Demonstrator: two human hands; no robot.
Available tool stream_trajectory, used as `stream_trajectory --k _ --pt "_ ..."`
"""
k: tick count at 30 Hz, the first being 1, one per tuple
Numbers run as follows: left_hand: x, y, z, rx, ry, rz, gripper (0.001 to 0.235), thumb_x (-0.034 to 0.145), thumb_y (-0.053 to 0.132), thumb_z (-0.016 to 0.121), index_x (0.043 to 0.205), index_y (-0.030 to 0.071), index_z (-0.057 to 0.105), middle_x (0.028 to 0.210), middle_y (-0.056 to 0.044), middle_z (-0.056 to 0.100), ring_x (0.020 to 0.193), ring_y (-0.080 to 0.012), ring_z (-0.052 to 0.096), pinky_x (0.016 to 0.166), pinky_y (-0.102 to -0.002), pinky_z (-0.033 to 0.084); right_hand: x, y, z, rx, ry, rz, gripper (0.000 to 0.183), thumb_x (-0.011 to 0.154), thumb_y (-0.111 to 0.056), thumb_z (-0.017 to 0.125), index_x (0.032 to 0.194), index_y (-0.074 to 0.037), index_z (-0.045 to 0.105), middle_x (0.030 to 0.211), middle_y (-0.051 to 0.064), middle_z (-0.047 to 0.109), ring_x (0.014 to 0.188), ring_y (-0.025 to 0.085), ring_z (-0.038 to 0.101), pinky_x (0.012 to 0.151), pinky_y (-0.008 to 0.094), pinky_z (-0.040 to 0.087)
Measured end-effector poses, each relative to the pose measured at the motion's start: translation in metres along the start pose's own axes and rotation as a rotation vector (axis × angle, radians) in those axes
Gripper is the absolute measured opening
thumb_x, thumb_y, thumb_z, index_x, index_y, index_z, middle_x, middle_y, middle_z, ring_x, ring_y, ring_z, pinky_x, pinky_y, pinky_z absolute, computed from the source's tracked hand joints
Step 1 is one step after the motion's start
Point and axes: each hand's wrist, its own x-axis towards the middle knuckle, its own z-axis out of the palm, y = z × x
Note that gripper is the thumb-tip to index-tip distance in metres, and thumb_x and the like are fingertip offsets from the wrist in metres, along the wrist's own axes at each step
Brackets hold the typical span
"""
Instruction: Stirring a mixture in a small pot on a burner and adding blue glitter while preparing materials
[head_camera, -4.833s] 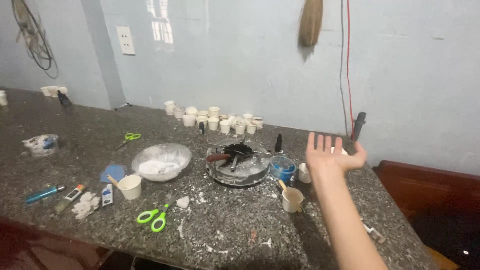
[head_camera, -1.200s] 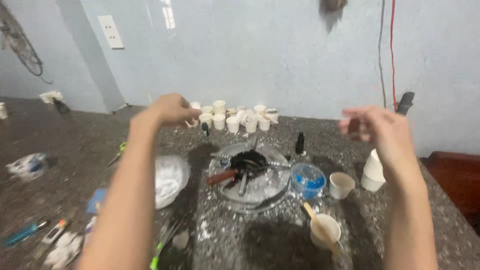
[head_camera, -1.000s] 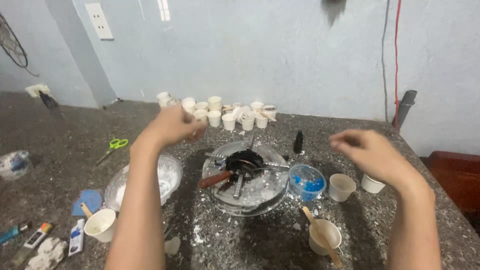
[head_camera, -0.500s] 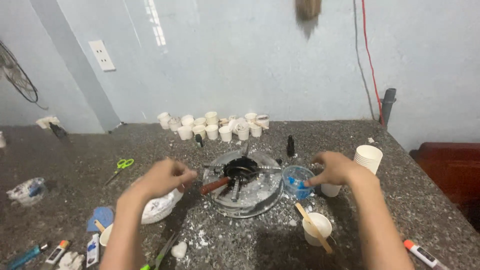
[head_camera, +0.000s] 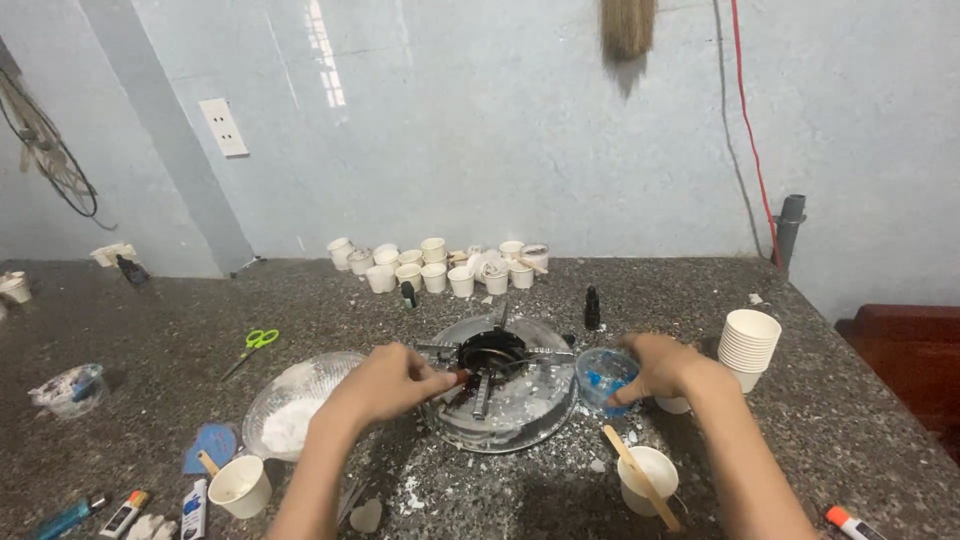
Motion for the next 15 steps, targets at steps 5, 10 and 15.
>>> stream_trajectory --k 5,10,15 --pt "0.014 -0.003 0.016 0.043 -0.009 -0.025 0.048 0.096 0.046 0.059 0.102 0.003 0.08 0.104 -0.021 0.078 0.111 -0.0389 0.07 0.095 -0.049 0.053 0.001 0.001 0.002 0.049 0.023 -0.039 0.101 0.063 -0.058 0.094 0.149 -0.025 0.052 0.15 0.006 0.061 0.143 0.029 0.052 0.12 0.053 0.041" --pt "0.009 0.001 0.017 0.064 0.008 -0.015 0.06 0.107 0.045 0.035 0.117 -0.003 0.069 0.117 -0.03 0.07 0.121 -0.049 0.061 0.099 -0.059 0.047 0.035 0.017 0.023 0.044 0.073 -0.036 0.113 0.049 -0.067 0.1 0.148 -0.034 0.055 0.149 -0.007 0.061 0.145 0.022 0.049 0.12 0.065 0.027" --pt "0.004 0.004 0.011 0.018 0.056 -0.027 0.062 0.106 0.049 0.03 0.12 0.002 0.069 0.118 -0.026 0.07 0.122 -0.0455 0.061 0.101 -0.055 0.048 0.019 0.009 0.013 0.057 0.089 -0.041 0.113 0.049 -0.065 0.102 0.147 -0.029 0.056 0.149 -0.002 0.061 0.146 0.025 0.048 0.12 0.07 0.022"
